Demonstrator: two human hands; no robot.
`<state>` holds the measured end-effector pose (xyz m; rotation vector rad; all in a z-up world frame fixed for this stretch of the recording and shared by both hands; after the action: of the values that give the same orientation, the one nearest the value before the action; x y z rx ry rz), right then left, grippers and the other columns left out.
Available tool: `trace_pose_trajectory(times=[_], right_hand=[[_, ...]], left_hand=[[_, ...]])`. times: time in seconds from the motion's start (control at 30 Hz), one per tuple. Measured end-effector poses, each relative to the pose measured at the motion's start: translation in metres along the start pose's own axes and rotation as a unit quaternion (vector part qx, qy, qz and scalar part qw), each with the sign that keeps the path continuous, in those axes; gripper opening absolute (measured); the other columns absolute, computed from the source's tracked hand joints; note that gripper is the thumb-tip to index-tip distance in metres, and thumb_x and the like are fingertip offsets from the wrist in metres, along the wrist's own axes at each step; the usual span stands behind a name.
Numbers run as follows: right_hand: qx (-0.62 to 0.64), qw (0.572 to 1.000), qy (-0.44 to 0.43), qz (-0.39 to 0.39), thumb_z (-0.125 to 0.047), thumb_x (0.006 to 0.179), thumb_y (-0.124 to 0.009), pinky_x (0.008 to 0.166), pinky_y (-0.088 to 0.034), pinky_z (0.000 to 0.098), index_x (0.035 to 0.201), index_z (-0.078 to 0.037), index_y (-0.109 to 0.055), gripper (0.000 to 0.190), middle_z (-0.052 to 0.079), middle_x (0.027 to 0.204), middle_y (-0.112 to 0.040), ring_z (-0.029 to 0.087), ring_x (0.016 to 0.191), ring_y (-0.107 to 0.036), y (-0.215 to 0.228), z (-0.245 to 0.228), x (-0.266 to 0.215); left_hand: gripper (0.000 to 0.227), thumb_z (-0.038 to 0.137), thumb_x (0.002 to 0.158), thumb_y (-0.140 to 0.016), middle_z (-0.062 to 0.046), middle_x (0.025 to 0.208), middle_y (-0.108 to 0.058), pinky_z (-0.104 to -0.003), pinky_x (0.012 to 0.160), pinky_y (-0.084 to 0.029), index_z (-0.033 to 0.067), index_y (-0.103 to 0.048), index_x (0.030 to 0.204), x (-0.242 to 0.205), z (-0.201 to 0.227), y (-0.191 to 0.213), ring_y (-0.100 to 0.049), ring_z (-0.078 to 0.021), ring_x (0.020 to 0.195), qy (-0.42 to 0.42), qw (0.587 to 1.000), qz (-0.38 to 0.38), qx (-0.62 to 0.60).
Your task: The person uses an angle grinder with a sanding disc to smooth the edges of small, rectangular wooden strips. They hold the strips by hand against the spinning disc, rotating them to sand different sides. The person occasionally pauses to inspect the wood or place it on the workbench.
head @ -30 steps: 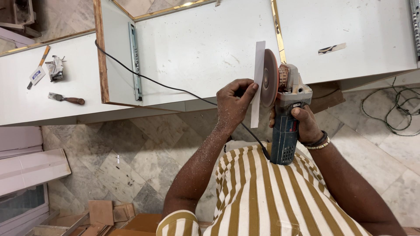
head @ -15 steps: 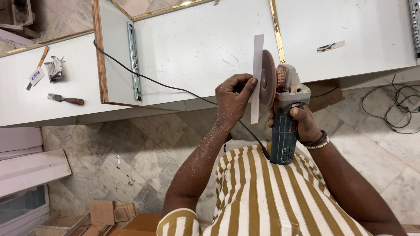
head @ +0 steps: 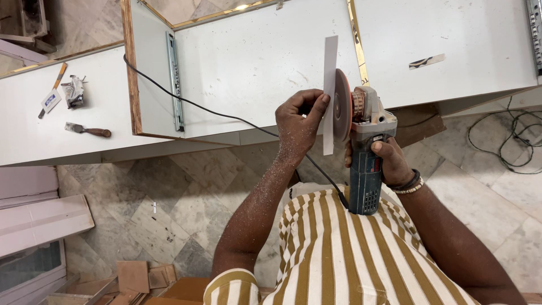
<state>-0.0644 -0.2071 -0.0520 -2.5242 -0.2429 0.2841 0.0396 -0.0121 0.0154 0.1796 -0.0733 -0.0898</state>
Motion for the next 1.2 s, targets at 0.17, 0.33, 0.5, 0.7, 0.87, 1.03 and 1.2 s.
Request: trace_pose_trajectory(times=[0.17,0.33,0.5,0.7,0.87,1.03,1.2], right_hand=[[-0.001,1.0,0.005,0.002,-0.054,0.085,-0.076,0.075,-0.064,0.0411,0.131,0.004,-0.056,0.076,0.019,0.1,-0.07,0.026,0.086,-0.074,-0.005,-0.003,-0.002],[-0.004,1.0,0.013,0.004,-0.054,0.085,-0.076,0.074,-0.064,0.0406,0.13,0.004,-0.056,0.075,0.019,0.099,-0.07,0.026,0.086,-0.074,-0.007,-0.003,-0.002],[-0.022,1.0,0.016,0.008,-0.055,0.086,-0.074,0.074,-0.064,0.0403,0.13,0.004,-0.056,0.076,0.019,0.097,-0.07,0.026,0.085,-0.074,-0.006,0.0,0.0],[-0.012,1.0,0.005,0.015,-0.051,0.087,-0.073,0.073,-0.064,0.0398,0.134,0.005,-0.055,0.075,0.019,0.101,-0.07,0.027,0.088,-0.074,0.0,0.005,-0.005],[-0.013,1.0,0.004,0.023,-0.05,0.085,-0.073,0.076,-0.064,0.0408,0.136,0.003,-0.054,0.075,0.018,0.103,-0.07,0.027,0.089,-0.074,0.001,0.011,-0.002],[-0.026,0.999,-0.001,0.024,-0.052,0.086,-0.073,0.075,-0.064,0.0397,0.135,0.002,-0.055,0.075,0.018,0.101,-0.07,0.027,0.09,-0.074,-0.005,0.009,-0.004],[-0.048,0.999,0.002,0.013,-0.054,0.086,-0.073,0.075,-0.064,0.0391,0.134,0.002,-0.055,0.076,0.019,0.101,-0.07,0.027,0.089,-0.074,-0.013,0.008,-0.003]], left_hand=[[0.016,0.021,0.098,-0.074,-0.004,0.084,-0.077,-0.025,0.07,-0.063,0.0062,-0.077,0.103,0.002,0.003,0.0,-0.073,-0.0076,0.079,-0.02,1.0,0.004,-0.001],[0.016,0.021,0.098,-0.075,-0.004,0.086,-0.077,-0.025,0.071,-0.064,0.0062,-0.077,0.103,0.0,0.01,0.0,-0.073,-0.0081,0.08,-0.045,0.999,0.01,0.006],[0.02,0.025,0.099,-0.074,-0.005,0.085,-0.076,-0.026,0.073,-0.064,0.0052,-0.076,0.103,-0.007,0.012,0.002,-0.073,-0.0089,0.081,-0.048,0.999,0.01,-0.002],[0.022,0.026,0.099,-0.072,-0.005,0.087,-0.075,-0.026,0.074,-0.065,0.0044,-0.074,0.104,-0.009,0.0,0.013,-0.073,-0.0091,0.081,-0.035,0.998,0.048,-0.01],[0.024,0.026,0.099,-0.073,-0.005,0.087,-0.074,-0.025,0.074,-0.063,0.003,-0.073,0.104,-0.016,-0.012,0.022,-0.072,-0.0089,0.081,-0.006,0.998,0.063,-0.031],[0.025,0.026,0.099,-0.073,-0.004,0.089,-0.074,-0.025,0.074,-0.061,0.0023,-0.073,0.106,-0.021,-0.028,0.025,-0.069,-0.0085,0.082,0.033,0.994,0.056,-0.086],[0.024,0.026,0.098,-0.074,-0.005,0.09,-0.074,-0.025,0.074,-0.062,0.0026,-0.074,0.106,-0.017,-0.031,0.029,-0.07,-0.0089,0.083,0.053,0.99,0.064,-0.114]])
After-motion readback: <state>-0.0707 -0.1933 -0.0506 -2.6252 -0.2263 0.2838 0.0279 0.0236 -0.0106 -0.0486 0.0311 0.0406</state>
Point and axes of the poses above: each hand's wrist, its own x-axis towards the middle knuckle, its own y-axis out of the back of the hand, z = x × y, the point moved 2 cm from there along x, towards the middle knuckle
